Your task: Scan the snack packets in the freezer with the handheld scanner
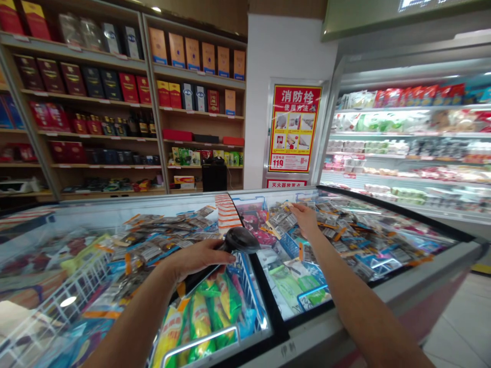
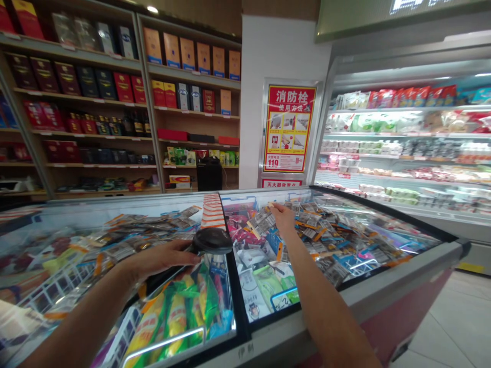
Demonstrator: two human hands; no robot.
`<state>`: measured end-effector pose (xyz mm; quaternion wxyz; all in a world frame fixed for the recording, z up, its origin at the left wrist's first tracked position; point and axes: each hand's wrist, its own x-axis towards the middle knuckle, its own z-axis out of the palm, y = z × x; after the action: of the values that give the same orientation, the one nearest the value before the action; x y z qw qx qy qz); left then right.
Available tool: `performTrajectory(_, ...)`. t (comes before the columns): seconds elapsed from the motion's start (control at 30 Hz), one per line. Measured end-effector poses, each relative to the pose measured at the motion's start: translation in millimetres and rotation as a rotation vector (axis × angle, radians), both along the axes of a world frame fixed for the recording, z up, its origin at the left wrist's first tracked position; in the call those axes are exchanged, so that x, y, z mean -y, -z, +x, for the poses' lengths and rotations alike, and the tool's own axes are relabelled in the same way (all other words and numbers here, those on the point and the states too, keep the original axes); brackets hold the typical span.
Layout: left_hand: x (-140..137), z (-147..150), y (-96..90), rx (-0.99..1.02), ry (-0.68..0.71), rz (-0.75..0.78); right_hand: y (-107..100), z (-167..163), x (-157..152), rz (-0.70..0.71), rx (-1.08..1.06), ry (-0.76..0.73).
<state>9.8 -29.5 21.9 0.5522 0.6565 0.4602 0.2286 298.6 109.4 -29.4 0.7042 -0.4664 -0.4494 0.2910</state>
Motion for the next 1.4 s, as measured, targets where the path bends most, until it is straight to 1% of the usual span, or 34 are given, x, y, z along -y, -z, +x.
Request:
performTrajectory(0.3,1,1,-3.0,0.022,0.035,0.038,0,-8,5,-0.066,-0.046,-0.081)
performTrajectory(0.47,1,2,-4.2,0.073,0.063,0.046,1,-9,3,-0.035,-0.089,-0.065)
performTrajectory(0.53,0,2,-4.0,0.108,0.038,0.041,2,-8,1,-0.036,-0.109,-0.043)
performTrajectory(0.7,-4,1,-1.8,0.207,-0.115,-0.030,7,-8,-6,-0.046,-0.184,0.004)
performTrajectory(0.77,-5,2,-0.6,0.226,-0.152,-0.058,10,-10,-8,-0.046,-0.202,0.004)
performTrajectory(1.07,-7,5,2.9,0.255,-0.170,-0.079,15,-16,-11,-0.052,-0.214,-0.013)
performTrajectory(1.23,-5,7,0.5,0.281,-0.139,-0.077,16,-17,-11,-0.035,-0.223,-0.018)
performTrajectory(1.4,-3,8,-1.7,0.317,-0.167,-0.083,19,-19,-14,-0.002,-0.202,-0.021)
